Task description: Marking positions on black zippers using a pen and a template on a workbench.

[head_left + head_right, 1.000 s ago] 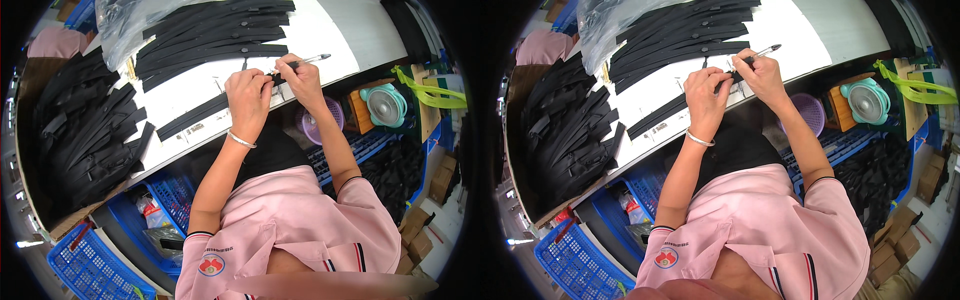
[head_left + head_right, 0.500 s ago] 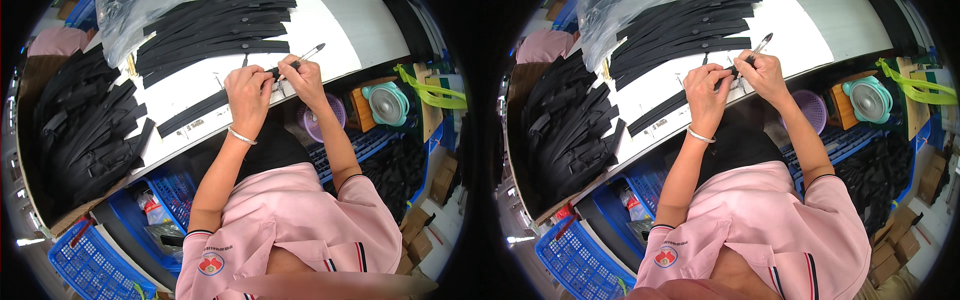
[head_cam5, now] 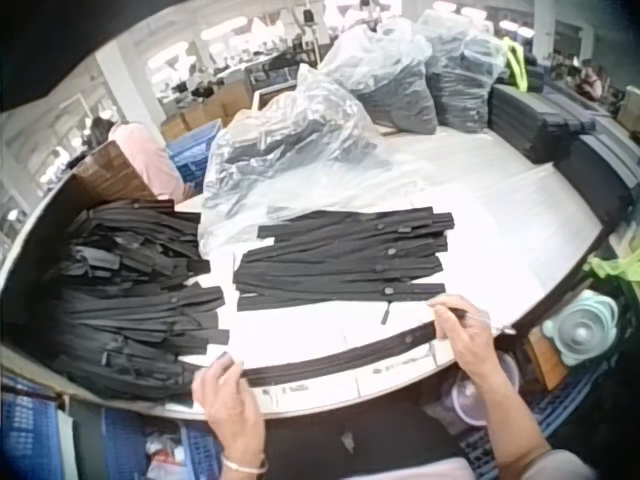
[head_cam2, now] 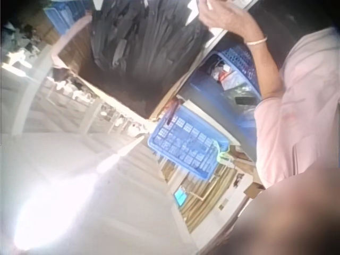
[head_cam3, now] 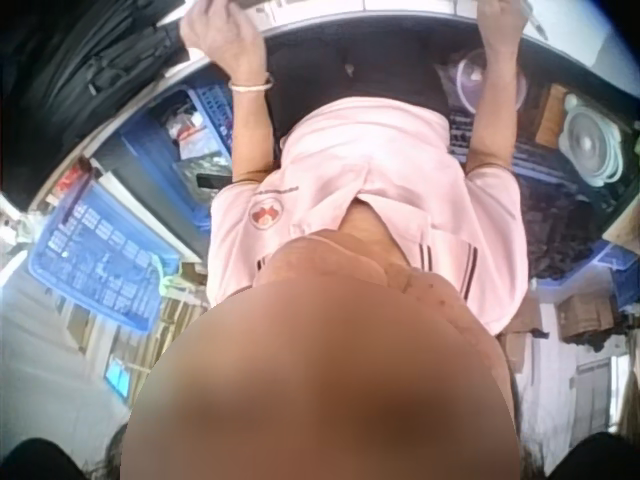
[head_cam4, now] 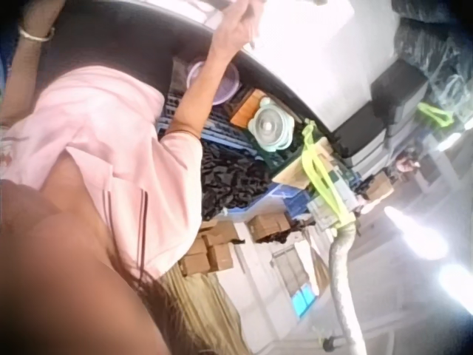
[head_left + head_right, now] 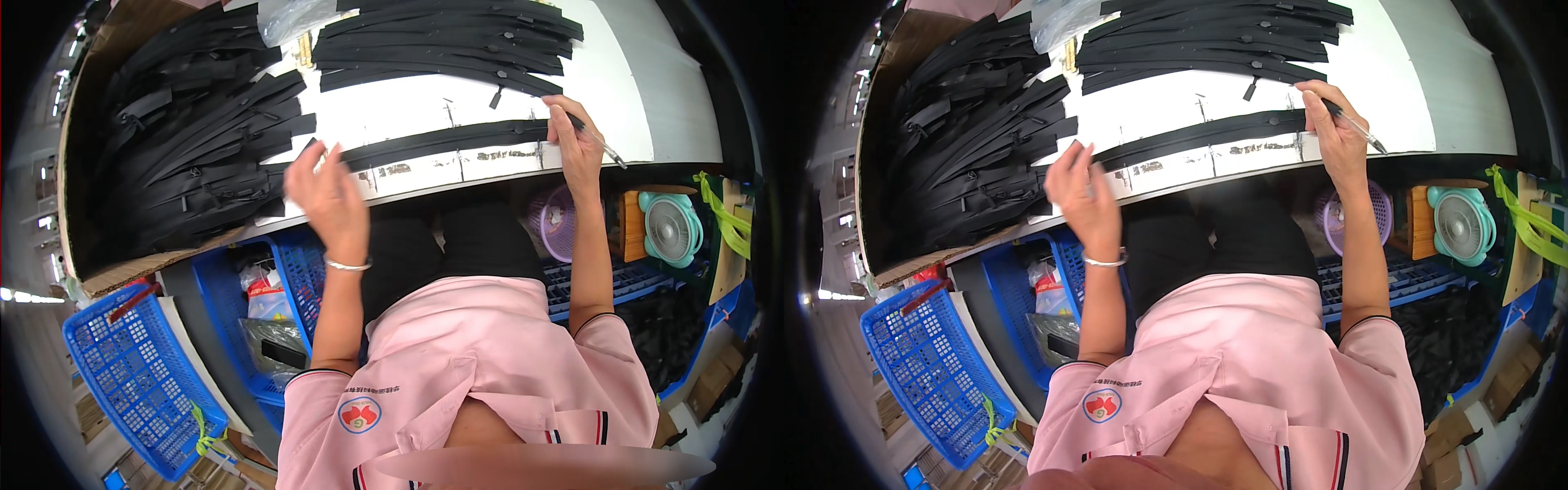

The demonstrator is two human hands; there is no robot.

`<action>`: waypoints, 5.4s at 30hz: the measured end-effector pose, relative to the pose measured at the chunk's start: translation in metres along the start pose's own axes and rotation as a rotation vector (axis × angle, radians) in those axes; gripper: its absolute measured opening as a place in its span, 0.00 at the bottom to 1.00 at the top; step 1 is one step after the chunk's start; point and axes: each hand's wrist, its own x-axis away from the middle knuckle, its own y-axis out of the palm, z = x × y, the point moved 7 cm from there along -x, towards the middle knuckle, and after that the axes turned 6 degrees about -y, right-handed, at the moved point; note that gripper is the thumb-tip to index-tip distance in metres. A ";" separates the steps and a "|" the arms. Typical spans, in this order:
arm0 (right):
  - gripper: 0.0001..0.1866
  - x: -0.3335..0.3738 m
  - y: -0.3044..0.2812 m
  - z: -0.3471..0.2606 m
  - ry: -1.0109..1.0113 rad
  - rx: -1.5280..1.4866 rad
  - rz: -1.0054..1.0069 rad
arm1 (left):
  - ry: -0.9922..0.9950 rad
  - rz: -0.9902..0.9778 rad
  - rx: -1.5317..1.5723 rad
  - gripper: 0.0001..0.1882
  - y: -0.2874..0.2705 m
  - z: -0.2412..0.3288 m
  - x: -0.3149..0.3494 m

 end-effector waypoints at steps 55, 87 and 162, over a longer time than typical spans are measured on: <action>0.07 -0.001 -0.017 -0.018 -0.177 0.180 -0.027 | 0.453 -0.521 0.194 0.28 0.095 0.146 0.037; 0.08 0.004 -0.009 -0.002 -0.104 0.055 -0.158 | 0.410 -0.467 0.140 0.28 0.100 0.150 0.036; 0.10 0.027 0.213 -0.058 -0.208 0.094 -0.484 | -0.006 -0.172 0.082 0.28 0.014 -0.012 0.041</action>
